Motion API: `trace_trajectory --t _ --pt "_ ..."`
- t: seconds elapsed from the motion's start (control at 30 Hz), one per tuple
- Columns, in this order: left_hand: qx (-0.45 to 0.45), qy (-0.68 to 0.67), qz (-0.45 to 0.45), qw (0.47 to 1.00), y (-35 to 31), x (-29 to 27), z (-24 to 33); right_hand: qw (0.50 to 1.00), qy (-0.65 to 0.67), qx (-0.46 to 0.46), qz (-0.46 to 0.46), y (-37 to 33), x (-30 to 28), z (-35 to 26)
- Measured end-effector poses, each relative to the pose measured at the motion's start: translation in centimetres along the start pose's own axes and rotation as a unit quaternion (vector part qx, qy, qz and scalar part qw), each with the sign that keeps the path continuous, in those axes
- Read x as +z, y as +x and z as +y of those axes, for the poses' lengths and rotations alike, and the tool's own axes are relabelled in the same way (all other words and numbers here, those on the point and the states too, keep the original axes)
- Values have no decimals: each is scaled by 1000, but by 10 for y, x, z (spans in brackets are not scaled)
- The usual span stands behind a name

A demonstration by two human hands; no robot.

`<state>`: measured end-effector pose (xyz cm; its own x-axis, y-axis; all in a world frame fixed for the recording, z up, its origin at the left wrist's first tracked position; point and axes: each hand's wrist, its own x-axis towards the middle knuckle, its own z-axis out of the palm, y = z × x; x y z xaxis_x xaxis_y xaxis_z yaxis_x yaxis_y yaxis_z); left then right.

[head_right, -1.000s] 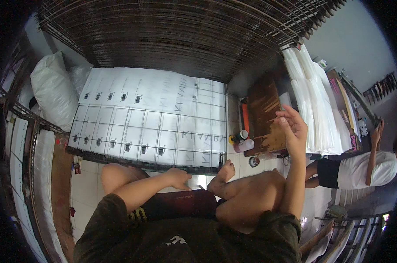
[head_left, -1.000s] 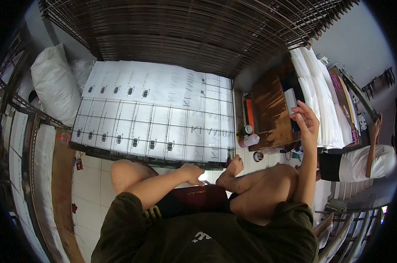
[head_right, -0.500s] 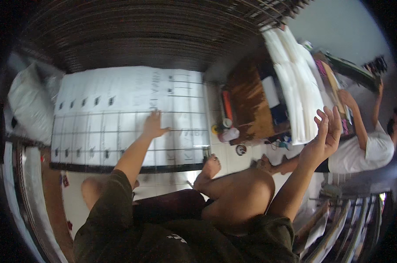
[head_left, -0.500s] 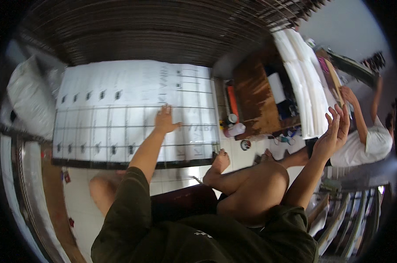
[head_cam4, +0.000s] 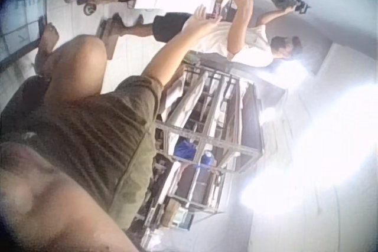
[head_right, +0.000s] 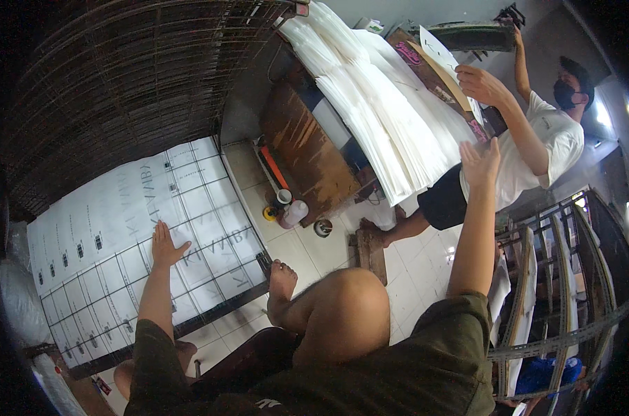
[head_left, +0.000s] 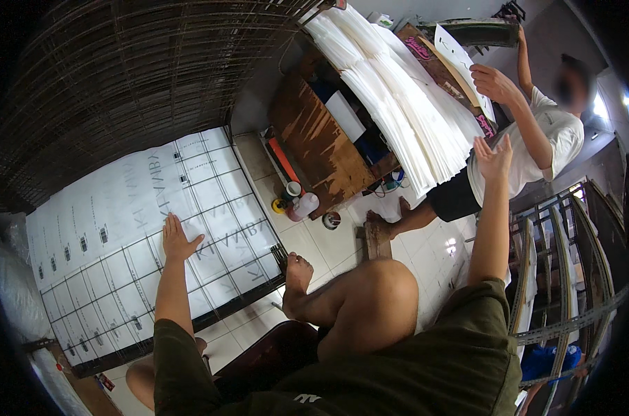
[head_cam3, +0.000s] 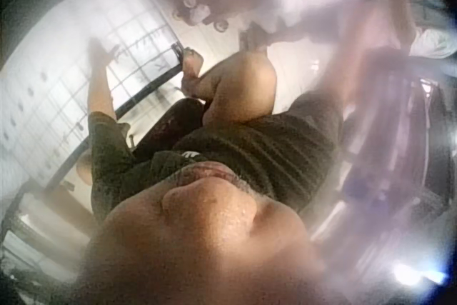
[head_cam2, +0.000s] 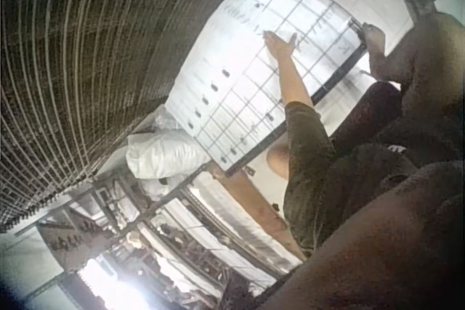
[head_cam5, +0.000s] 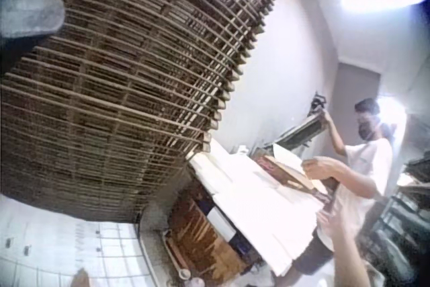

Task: The person sits on the floor and repeatedly picks up white paper sheets from a nearby table, then places them onto a large stack on the floor. The person handles the papers one at a time, aligning them before adding them to the pile.

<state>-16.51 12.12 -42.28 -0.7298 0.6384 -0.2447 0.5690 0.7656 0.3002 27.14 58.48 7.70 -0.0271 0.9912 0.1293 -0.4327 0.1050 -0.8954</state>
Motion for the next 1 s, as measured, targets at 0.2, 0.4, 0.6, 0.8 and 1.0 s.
trace_trajectory --t 0.2,0.4,0.6,0.8,1.0 --pt "9 -7 58 998 -8 -16 0 989 122 8 -80 -36 49 29" --pt "134 -142 154 969 -68 -71 53 956 -129 -78 -253 -59 64 31" --pt "246 -689 -330 597 -208 -221 201 927 -99 -93 -351 -208 141 39" --pt "131 -913 -153 355 -260 -320 212 875 -99 70 -468 -380 164 61" --pt "51 -817 121 561 -255 -324 173 805 -120 232 -533 -420 153 68"
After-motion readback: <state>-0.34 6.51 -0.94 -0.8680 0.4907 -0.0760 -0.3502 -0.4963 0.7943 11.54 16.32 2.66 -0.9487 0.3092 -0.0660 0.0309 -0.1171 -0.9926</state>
